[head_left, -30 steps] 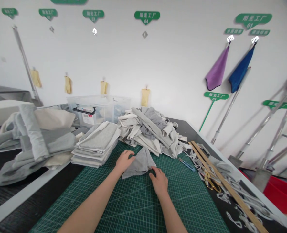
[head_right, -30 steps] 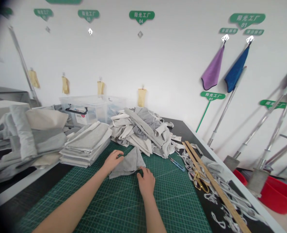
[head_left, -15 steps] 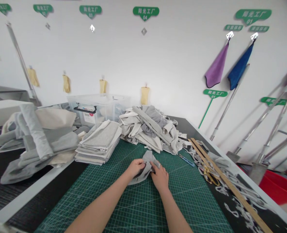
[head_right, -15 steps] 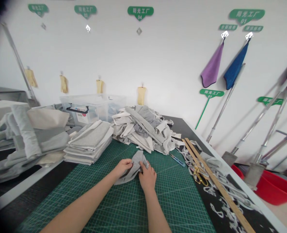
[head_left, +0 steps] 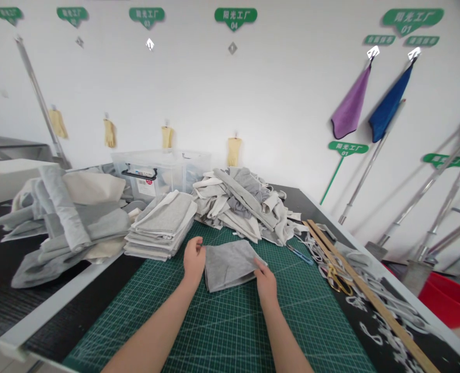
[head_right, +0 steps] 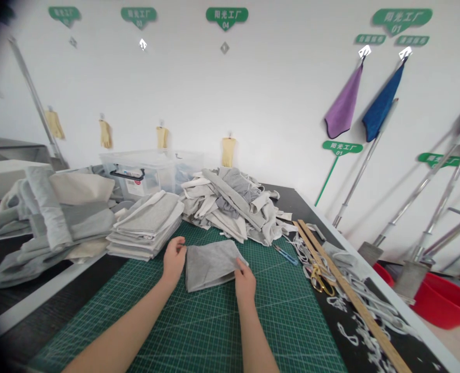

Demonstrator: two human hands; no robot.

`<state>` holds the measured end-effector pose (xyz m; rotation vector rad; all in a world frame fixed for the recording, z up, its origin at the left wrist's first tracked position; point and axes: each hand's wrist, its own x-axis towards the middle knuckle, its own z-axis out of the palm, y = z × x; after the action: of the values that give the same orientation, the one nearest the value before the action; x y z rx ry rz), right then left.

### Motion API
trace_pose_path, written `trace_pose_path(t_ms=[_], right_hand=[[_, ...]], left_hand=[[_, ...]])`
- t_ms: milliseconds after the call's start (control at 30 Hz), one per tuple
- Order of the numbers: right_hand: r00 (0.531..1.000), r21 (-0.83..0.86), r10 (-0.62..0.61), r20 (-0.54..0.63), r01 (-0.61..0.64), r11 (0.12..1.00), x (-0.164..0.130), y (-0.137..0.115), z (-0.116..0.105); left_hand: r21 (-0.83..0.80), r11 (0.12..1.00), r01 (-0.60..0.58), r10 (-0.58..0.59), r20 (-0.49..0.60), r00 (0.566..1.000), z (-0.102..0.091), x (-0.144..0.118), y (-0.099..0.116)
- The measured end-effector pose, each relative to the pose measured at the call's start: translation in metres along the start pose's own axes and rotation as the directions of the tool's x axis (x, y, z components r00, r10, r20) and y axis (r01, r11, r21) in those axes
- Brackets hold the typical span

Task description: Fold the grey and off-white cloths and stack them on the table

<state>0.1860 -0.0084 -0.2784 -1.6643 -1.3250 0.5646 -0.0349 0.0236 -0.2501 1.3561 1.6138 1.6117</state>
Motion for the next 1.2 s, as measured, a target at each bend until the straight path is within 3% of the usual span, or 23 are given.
trace_pose_path(t_ms=[67,200,300,433,500,567,767,833,1033,1133,1200], right_hand=[[1.000,0.096,0.008,-0.006,-0.007,0.995,0.000,0.003,-0.001],[1.000,0.126,0.012,-0.016,-0.010,0.992,-0.002,0.004,-0.003],[0.998,0.135,0.026,-0.051,-0.018,0.991,-0.002,0.002,-0.005],[0.996,0.168,0.035,-0.078,-0.021,0.986,-0.004,-0.003,-0.007],[0.995,0.176,0.022,-0.100,-0.004,0.984,-0.006,-0.006,-0.008],[0.994,0.166,-0.005,-0.112,0.023,0.986,-0.007,-0.007,-0.009],[0.988,-0.111,-0.096,-0.118,0.083,0.990,-0.009,-0.007,-0.014],[0.983,-0.184,-0.107,-0.147,0.079,0.980,-0.011,-0.010,-0.014],[0.961,-0.540,-0.205,-0.186,0.074,0.839,-0.016,-0.037,-0.018],[0.934,-0.546,-0.283,-0.217,0.124,0.829,-0.008,-0.061,-0.036],[0.889,-0.501,-0.352,-0.294,0.170,0.848,0.001,-0.082,-0.056]], left_hand=[[0.152,0.962,-0.228,0.198,0.188,0.962,0.004,-0.014,0.011],[0.241,0.793,-0.560,0.339,0.590,0.733,0.015,-0.042,0.027],[0.250,0.690,-0.679,0.333,0.723,0.605,0.018,-0.050,0.032],[0.214,0.654,-0.726,0.312,0.798,0.516,0.017,-0.050,0.032],[0.223,0.651,-0.725,0.311,0.794,0.523,0.018,-0.050,0.031],[0.256,0.661,-0.706,0.303,0.770,0.562,0.020,-0.050,0.028],[0.331,0.823,-0.462,0.195,0.600,0.776,0.023,-0.046,0.019],[0.334,0.861,-0.385,0.153,0.552,0.820,0.022,-0.045,0.018],[0.304,0.917,-0.259,0.102,0.449,0.888,0.024,-0.027,0.033],[0.212,0.955,-0.206,0.104,0.414,0.904,0.029,-0.003,0.059],[0.119,0.972,-0.204,0.140,0.407,0.903,0.029,0.014,0.086]])
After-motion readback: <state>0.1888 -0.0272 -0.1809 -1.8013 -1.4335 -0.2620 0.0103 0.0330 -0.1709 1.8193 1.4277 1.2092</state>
